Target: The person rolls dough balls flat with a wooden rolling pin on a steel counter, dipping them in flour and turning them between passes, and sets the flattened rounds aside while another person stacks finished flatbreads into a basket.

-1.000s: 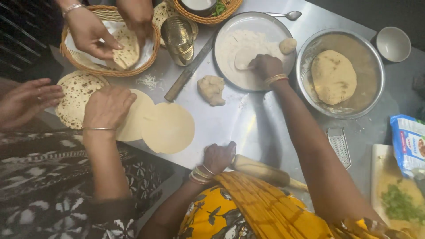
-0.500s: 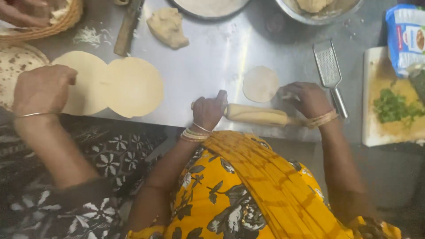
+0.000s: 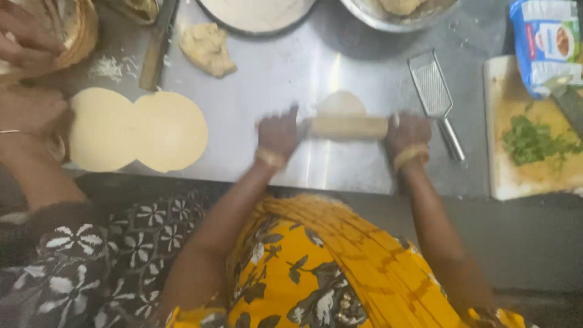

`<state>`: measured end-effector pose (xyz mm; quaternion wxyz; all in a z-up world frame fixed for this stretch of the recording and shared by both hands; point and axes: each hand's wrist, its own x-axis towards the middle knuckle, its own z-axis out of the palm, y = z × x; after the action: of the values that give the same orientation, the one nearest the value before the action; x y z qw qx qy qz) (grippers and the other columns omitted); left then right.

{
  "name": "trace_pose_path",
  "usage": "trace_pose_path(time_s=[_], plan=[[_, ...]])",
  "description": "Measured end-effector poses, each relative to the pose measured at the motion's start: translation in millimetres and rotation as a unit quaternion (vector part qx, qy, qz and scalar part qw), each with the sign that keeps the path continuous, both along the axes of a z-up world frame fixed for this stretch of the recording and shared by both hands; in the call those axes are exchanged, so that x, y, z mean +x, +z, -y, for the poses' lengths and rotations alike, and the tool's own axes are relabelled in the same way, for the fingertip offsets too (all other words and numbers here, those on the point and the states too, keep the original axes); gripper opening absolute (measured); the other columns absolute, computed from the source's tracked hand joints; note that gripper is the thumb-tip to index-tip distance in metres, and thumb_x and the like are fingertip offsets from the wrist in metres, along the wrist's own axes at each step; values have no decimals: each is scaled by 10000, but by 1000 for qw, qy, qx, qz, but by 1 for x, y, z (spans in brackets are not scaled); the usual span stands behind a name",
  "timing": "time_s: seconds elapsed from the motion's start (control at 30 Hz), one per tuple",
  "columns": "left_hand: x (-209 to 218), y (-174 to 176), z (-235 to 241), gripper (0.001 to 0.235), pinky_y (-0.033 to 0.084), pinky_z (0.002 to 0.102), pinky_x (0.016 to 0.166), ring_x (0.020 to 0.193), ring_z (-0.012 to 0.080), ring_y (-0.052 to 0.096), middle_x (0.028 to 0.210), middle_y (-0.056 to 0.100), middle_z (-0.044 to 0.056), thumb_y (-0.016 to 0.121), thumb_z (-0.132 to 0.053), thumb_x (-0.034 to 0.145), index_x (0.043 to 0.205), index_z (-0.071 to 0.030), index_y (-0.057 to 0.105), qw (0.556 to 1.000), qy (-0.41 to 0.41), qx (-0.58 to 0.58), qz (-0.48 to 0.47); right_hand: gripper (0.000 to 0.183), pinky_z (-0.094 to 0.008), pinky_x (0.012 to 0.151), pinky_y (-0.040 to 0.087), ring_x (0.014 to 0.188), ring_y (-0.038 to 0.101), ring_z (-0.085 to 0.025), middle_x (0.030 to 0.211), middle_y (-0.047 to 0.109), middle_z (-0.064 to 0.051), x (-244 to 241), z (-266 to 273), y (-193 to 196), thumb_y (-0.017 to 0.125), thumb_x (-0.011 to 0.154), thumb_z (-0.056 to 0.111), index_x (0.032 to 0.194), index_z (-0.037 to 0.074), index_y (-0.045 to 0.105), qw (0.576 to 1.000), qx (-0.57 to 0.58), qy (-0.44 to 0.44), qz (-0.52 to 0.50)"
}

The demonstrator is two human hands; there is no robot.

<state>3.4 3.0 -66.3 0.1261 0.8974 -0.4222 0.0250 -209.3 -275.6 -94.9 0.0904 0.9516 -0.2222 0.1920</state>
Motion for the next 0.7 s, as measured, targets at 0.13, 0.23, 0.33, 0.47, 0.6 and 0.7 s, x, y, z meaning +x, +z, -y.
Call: trace_pose_path(time_s=[0.13,0.23,0.33,0.47,0.6,0.7], plan=[[24,7,5,667,485,529,652,704,300,697,860,742,144,608,-650,873,1302,-140,644,996,8,52,-70,395,-523,759,440,693,630,-369,757,678,-160,8,-16,26,497,980,320,766,84,730,991,131,9,-23],[88,29,50,714,503,487,698,723,309,685,795,732,110,588,-660,933,1381,-104,593,996,34,32,-71,470,-516,756,439,705,613,-400,728,650,-162,77,10,51,490,1085,322,754,63,700,988,152,9,39],[77,23,54,651,513,460,681,704,317,674,769,722,104,574,-652,984,1353,-116,619,1000,28,-10,-11,463,-540,704,422,698,580,-425,744,622,-174,74,11,63,484,1132,338,802,87,692,975,221,-16,1],[-4,15,-8,655,495,479,575,584,283,667,674,702,97,636,-635,867,1326,-167,650,998,43,18,-36,438,-534,698,424,620,573,-386,674,615,-159,23,-14,48,438,1056,304,747,90,663,988,153,5,-35],[50,6,15,653,491,474,634,600,299,664,697,718,103,584,-589,959,1402,-110,593,994,28,31,-98,455,-537,716,433,618,580,-407,675,624,-180,37,-15,53,447,1061,305,742,76,679,978,208,12,-5],[113,8,71,619,493,469,672,636,320,665,706,706,108,522,-585,1064,1460,-110,545,998,36,10,-51,475,-527,704,441,671,596,-417,726,629,-183,93,15,69,479,1111,332,774,64,679,981,191,-3,22]])
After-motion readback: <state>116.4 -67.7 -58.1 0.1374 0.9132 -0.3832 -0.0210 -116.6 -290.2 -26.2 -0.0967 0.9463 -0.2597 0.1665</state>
